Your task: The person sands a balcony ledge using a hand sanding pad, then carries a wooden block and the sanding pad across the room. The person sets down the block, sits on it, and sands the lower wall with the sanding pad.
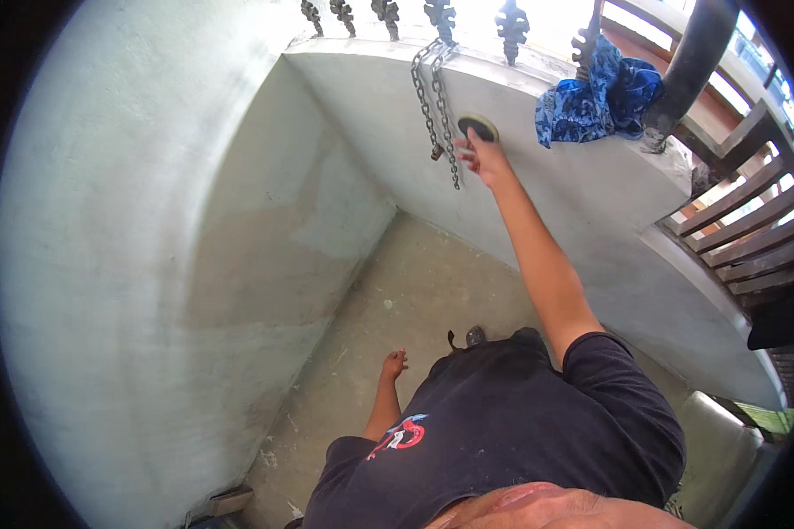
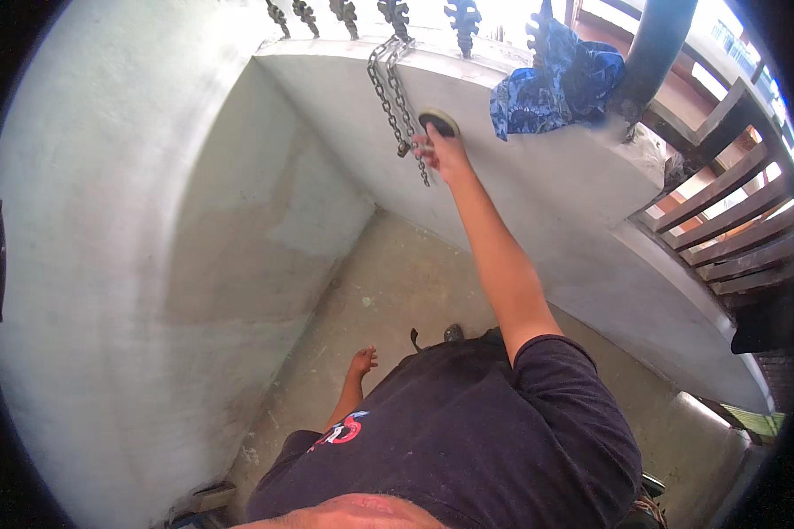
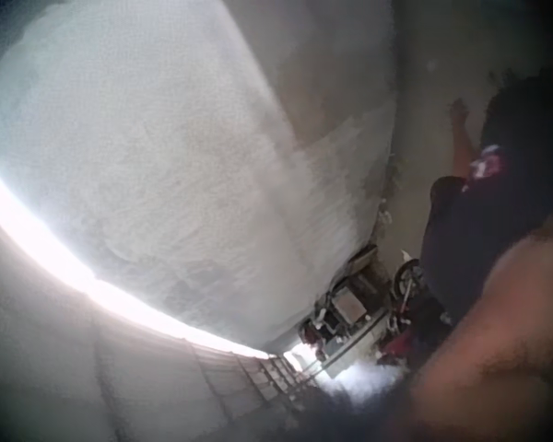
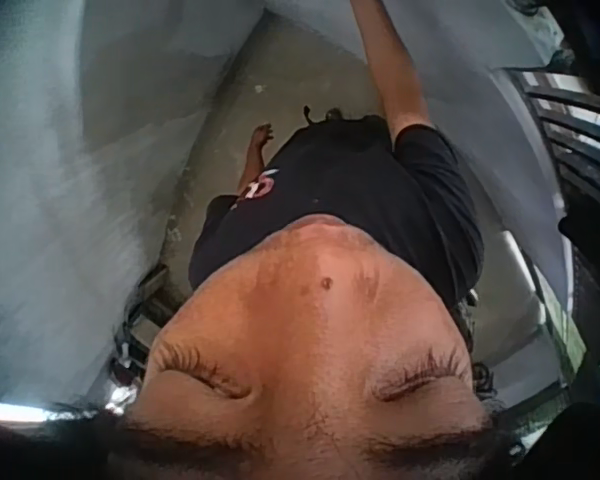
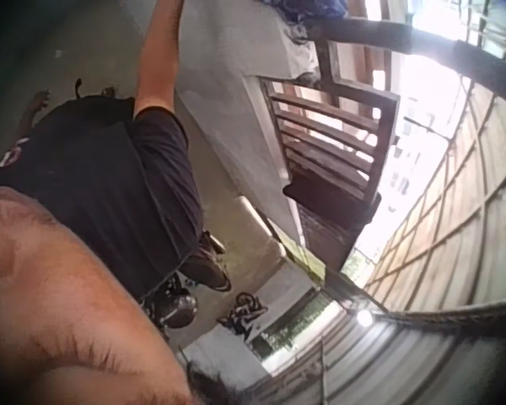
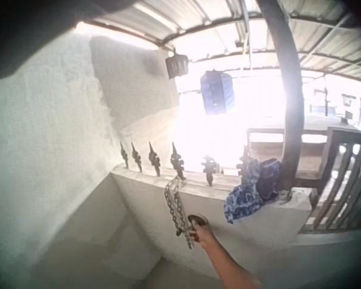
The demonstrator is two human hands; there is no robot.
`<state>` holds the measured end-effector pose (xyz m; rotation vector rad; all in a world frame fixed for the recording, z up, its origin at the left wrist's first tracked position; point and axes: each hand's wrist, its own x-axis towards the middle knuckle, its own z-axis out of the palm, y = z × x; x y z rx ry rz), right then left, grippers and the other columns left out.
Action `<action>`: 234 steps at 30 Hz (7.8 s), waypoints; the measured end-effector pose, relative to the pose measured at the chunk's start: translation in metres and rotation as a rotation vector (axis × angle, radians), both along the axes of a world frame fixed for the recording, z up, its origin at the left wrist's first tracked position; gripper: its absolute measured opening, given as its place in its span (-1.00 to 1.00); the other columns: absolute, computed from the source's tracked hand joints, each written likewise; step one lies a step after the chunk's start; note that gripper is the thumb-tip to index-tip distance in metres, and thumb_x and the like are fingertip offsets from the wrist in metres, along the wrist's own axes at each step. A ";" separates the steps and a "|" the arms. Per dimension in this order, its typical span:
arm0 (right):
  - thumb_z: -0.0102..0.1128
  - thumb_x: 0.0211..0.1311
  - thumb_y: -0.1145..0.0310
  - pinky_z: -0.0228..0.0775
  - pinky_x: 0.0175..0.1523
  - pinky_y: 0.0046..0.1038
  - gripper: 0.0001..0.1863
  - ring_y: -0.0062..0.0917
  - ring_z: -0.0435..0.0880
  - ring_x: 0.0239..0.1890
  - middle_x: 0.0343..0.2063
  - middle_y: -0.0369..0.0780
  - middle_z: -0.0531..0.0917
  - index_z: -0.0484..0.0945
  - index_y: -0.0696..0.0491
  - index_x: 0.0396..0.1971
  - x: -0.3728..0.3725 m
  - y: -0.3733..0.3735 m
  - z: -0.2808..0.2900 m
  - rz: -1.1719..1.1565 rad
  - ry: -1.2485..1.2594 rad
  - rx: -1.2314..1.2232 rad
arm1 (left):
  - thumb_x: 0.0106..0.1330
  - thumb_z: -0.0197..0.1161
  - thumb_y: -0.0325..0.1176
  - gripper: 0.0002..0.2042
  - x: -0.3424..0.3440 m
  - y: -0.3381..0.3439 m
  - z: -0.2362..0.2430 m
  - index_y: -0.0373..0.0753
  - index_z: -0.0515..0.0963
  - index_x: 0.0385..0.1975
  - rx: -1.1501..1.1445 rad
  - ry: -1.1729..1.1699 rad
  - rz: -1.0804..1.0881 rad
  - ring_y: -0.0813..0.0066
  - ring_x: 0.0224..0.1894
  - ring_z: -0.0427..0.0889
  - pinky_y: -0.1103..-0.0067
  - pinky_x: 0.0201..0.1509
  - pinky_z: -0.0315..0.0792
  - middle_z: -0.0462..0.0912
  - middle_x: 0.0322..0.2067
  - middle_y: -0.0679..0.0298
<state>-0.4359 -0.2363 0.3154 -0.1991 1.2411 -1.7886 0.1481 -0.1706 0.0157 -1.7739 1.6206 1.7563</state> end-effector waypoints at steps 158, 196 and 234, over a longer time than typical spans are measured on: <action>0.14 0.35 0.12 0.52 -0.14 -0.44 -0.62 -0.52 0.68 -0.30 -0.31 -0.18 0.73 0.58 0.16 -0.10 0.034 0.417 -0.233 0.390 0.504 0.596 | 0.55 -0.02 -0.18 -0.63 -0.579 -0.051 0.291 -0.38 0.35 0.11 -1.004 0.827 0.506 0.17 0.03 0.58 0.39 0.14 0.41 0.56 -0.01 -0.05; 0.15 0.37 0.08 0.51 -0.13 -0.41 -0.60 -0.53 0.67 -0.33 -0.30 -0.20 0.73 0.58 0.14 -0.10 0.036 0.430 -0.185 0.475 0.694 0.657 | 0.56 -0.06 -0.22 -0.62 -0.580 -0.039 0.308 -0.39 0.29 0.18 -1.124 0.900 0.561 -0.05 0.16 0.50 0.32 0.24 0.35 0.48 0.11 -0.17; 0.17 0.35 0.06 0.52 -0.14 -0.43 -0.59 -0.51 0.69 -0.33 -0.33 -0.19 0.73 0.60 0.14 -0.10 0.029 0.451 -0.183 0.466 0.646 0.745 | 0.53 0.03 -0.19 -0.62 -0.568 -0.036 0.270 -0.35 0.32 0.16 -0.851 0.860 0.406 0.35 -0.04 0.52 0.46 0.09 0.39 0.50 0.01 0.07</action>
